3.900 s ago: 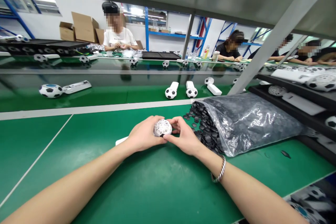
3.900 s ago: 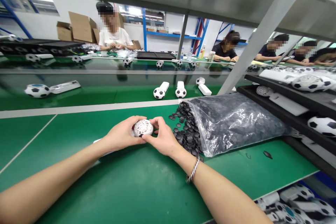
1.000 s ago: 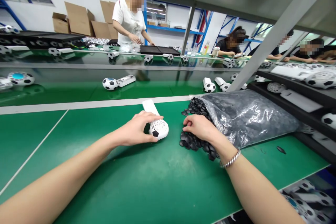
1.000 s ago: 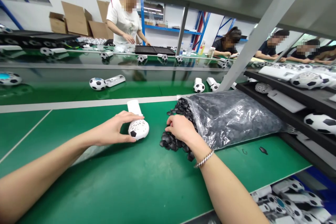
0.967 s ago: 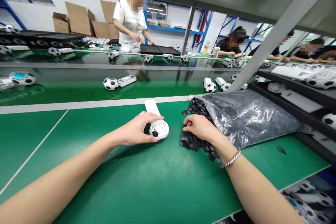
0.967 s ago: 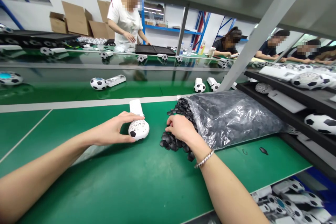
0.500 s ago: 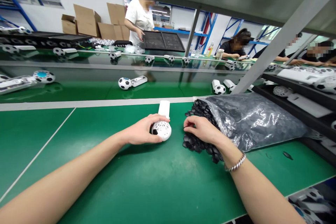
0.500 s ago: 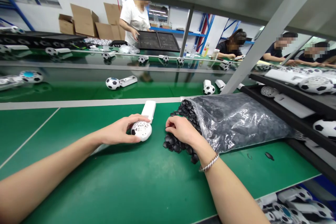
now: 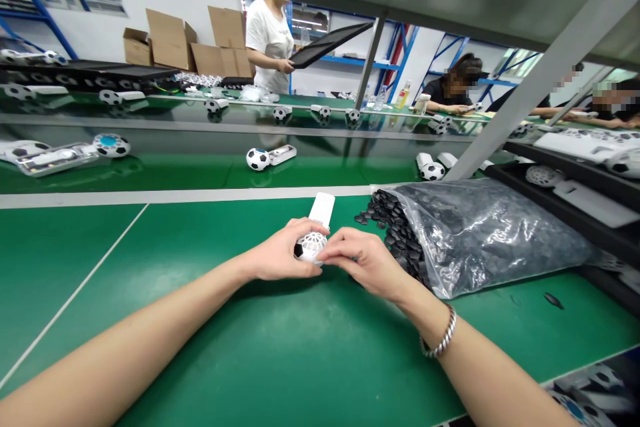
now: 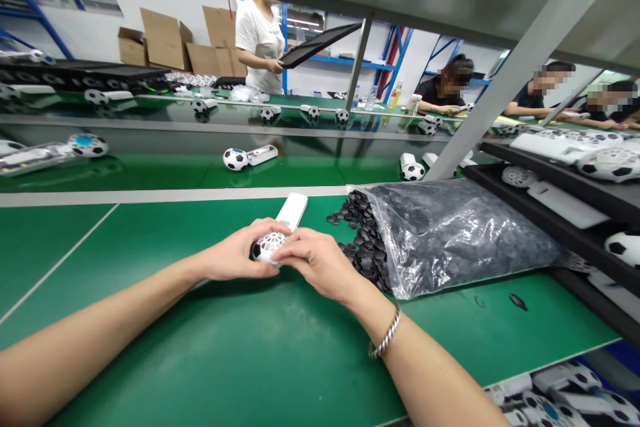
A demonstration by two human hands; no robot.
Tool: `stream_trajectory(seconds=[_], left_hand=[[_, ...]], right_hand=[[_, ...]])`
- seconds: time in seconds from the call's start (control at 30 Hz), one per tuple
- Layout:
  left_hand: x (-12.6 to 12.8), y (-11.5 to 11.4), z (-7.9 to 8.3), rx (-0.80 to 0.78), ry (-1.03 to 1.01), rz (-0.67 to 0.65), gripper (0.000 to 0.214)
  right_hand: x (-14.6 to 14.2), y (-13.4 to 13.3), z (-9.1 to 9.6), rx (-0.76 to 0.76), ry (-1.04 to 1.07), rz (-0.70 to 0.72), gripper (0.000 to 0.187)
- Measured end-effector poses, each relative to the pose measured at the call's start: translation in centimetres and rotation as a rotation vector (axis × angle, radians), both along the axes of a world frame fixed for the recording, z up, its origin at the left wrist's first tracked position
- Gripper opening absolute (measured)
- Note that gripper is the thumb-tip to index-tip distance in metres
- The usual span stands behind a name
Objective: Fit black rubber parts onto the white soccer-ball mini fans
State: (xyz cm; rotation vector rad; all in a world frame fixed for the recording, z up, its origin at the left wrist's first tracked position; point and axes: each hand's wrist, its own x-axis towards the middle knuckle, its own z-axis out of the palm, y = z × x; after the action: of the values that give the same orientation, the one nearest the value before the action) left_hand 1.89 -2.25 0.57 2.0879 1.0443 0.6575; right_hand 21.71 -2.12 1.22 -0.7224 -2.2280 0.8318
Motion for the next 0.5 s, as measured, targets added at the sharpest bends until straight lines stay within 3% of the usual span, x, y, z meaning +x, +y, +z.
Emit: stream_trajectory(seconds=[0.27, 0.33, 0.5], left_hand=[[1.0, -0.4, -0.3, 0.006, -0.053, 0.086, 0.049], [1.0, -0.5, -0.2, -0.005, -0.062, 0.087, 0.046], [1.0, -0.4, -0.1, -0.077, -0.093, 0.099, 0.049]], right_hand=[[-1.5, 0.6, -1.9, -0.431, 0.245, -0.143, 0.008], [-1.7, 0.6, -1.9, -0.547, 0.276, -0.177, 0.014], [-1.9, 0.4, -1.6, -0.798, 0.387, -0.111, 0.031]])
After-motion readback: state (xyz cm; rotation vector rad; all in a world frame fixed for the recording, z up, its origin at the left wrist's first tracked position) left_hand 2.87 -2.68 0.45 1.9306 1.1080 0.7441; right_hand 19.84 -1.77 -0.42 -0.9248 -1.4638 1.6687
